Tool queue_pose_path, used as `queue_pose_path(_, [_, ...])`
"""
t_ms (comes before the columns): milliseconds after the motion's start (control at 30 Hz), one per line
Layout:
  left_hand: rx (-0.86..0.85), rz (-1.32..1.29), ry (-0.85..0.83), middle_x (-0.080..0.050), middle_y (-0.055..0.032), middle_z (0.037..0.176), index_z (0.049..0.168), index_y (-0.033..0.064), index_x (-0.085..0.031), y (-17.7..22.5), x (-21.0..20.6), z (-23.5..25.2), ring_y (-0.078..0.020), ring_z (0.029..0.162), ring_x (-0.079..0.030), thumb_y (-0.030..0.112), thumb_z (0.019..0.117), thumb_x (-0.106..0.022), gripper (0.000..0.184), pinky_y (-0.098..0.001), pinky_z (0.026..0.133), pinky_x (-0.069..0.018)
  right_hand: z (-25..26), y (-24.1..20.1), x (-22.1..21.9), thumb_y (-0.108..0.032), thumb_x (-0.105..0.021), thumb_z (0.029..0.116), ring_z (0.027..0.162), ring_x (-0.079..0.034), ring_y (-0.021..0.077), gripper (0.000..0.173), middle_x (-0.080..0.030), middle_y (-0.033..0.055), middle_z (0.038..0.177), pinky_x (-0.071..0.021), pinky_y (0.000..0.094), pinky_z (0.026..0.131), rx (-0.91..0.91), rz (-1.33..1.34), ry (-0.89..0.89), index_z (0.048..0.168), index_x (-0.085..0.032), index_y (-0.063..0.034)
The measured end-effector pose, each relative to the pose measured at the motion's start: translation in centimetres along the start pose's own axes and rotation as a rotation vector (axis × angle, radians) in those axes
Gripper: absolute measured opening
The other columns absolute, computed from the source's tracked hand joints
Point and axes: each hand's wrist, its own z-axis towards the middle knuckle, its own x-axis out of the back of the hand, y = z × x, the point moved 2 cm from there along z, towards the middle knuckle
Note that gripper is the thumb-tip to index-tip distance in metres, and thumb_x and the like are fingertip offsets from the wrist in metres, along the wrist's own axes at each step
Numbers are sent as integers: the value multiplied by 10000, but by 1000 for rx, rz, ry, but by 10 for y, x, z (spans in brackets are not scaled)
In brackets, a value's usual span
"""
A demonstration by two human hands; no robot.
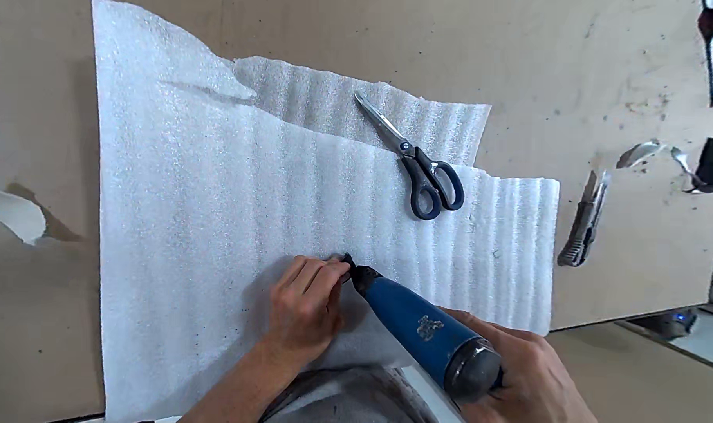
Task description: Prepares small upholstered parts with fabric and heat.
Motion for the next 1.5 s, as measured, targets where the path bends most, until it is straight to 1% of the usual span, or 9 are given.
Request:
queue_pose_path(600, [-46,65,-25,-734,-25,921,987,100,-777,0,1,1,-137,874,-689,171,989,-594,196,-273,753,-576,-12,12,-9,-397,-695,828,664,-686,91,372,-734,-5,788,-558,350,558,-57,17,99,1094,-745,-142])
queue_pose_path(800, [169,-187,-61,-715,42,904,1018,121,-780,0,14,5,-27,823,-674,198,972,-640,167,-202,719,-587,-51,62,15,-333,-637,864,768,-695,360,553,-721,196,948,-524,593,630,-282,-185,294,1304,-644,2])
queue_pose_path(867, [349,-458,-98,-732,31,897,1040,108,-758,14,29,12,-51,762,-691,147,974,-652,131,-221,678,-602,-46,84,3,-304,-601,824,944,-677,477,711,-688,271,1125,-500,686,741,-298,-223,368,1464,-534,-1])
queue_pose_path(967, [348,-701,-89,-748,-32,910,1054,90,-748,48,53,22,-127,794,-718,141,992,-641,134,-269,729,-618,-36,101,-11,-257,-667,839,1050,-635,554,670,-650,322,1188,-474,757,818,-266,-212,446,1449,-551,-8])
queue_pose_path(1033, [175,-721,-62,-745,-22,964,1074,106,-731,72,65,23,-117,849,-712,177,1007,-642,132,-271,767,-611,-38,70,-9,-315,-652,898,1085,-650,449,536,-648,263,1247,-530,651,822,-143,-118,530,1347,-652,-22])
queue_pose_path(1100, [-2,-745,-42,-745,-11,1053,1079,125,-727,97,71,25,-108,948,-723,191,1019,-641,124,-259,820,-626,-42,17,-5,-372,-655,973,991,-703,188,455,-684,105,1230,-623,367,739,87,280,559,1314,-676,-71])
queue_pose_path(1200, [-129,-868,-82,-731,-43,1101,1071,109,-727,125,72,24,-142,1023,-718,172,1019,-643,117,-280,872,-626,-39,-35,-11,-286,-750,951,955,-708,131,445,-664,80,1225,-650,291,744,468,842,517,1343,-664,-93])
queue_pose_path(1367, [-249,-768,-177,-716,-40,1159,1142,154,-708,128,88,17,-220,1181,-669,305,997,-664,214,-414,1011,-576,-51,-33,6,-227,-756,952,979,-705,97,279,-681,80,1235,-636,224,783,633,470,656,1205,-731,-113])
queue_pose_path(1500, [-404,-491,-166,-700,13,1139,1218,173,-733,140,103,17,-116,1059,-672,324,973,-711,289,-313,895,-607,-65,-36,16,-230,-708,987,1037,-711,100,259,-722,74,1191,-617,226,838,666,123,696,1206,-716,-92])
